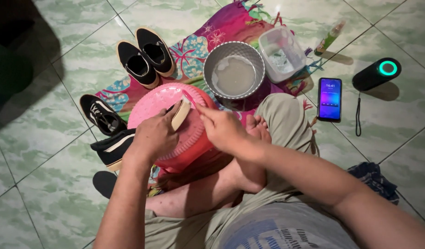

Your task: The person sits on the floor and scrubs a black shoe with a pink brush. They clean the sole and the upper part of the shoe, occasionally dipping the brush into a metal bowl of water. The person holds the shoe over a pink plastic stool while scrubbing.

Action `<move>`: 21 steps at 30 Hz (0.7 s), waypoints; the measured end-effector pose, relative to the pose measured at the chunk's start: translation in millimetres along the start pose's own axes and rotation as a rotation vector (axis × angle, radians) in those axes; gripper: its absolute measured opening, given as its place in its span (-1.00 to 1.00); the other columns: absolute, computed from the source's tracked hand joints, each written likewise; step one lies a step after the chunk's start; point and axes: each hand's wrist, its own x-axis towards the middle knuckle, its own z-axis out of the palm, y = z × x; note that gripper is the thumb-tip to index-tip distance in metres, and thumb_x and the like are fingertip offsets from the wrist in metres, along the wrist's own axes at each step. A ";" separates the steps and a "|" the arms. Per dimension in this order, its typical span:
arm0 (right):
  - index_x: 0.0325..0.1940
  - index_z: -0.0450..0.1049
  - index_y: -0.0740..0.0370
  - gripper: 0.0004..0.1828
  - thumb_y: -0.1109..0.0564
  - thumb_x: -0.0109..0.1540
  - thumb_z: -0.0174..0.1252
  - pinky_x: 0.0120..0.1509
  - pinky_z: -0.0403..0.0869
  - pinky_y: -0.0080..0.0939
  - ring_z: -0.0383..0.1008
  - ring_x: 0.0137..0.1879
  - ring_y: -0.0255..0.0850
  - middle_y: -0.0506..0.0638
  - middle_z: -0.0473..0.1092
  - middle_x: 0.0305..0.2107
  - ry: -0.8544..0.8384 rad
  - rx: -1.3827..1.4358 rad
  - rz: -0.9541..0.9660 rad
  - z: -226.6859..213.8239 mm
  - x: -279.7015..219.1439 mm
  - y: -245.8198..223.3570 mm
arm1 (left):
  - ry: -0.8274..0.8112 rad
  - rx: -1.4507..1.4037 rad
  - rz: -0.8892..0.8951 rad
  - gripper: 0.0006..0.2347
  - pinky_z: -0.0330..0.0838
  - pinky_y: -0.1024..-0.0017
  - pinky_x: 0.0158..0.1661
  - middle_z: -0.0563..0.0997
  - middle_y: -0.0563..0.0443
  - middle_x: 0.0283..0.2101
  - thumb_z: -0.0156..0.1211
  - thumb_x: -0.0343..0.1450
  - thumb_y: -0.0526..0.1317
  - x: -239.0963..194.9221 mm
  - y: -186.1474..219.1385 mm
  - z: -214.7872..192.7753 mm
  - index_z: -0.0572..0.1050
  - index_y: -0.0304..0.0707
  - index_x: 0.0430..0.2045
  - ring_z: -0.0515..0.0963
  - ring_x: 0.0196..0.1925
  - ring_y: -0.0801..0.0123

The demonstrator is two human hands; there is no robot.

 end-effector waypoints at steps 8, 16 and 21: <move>0.18 0.57 -0.03 -0.61 0.09 0.27 0.09 -0.15 0.57 0.01 0.62 -0.12 0.03 0.11 0.60 -0.26 0.056 -0.049 -0.063 1.3 -32.5 -13.5 | -0.025 0.027 -0.016 -0.28 0.40 -0.10 0.18 0.43 -0.39 0.29 0.05 0.24 -0.15 -0.9 4.8 -2.5 0.19 0.20 0.44 0.50 0.25 -0.25; 0.20 0.55 -0.05 -0.61 0.07 0.29 0.10 -0.15 0.59 -0.06 0.64 -0.14 -0.05 0.11 0.59 -0.30 0.061 -0.129 -0.107 4.3 -45.3 -17.8 | -0.029 0.042 -0.031 -0.30 0.41 -0.07 0.19 0.42 -0.35 0.31 0.06 0.23 -0.13 -3.6 7.8 -5.1 0.23 0.17 0.42 0.51 0.25 -0.20; 0.19 0.55 0.01 -0.61 0.12 0.29 0.06 -0.07 0.56 0.09 0.59 -0.03 0.09 0.15 0.58 -0.20 0.026 0.038 -0.074 -3.5 -16.6 -14.6 | -0.004 0.046 -0.020 -0.32 0.43 -0.06 0.15 0.43 -0.34 0.30 0.06 0.26 -0.04 4.9 -7.1 13.1 0.24 0.16 0.41 0.53 0.22 -0.22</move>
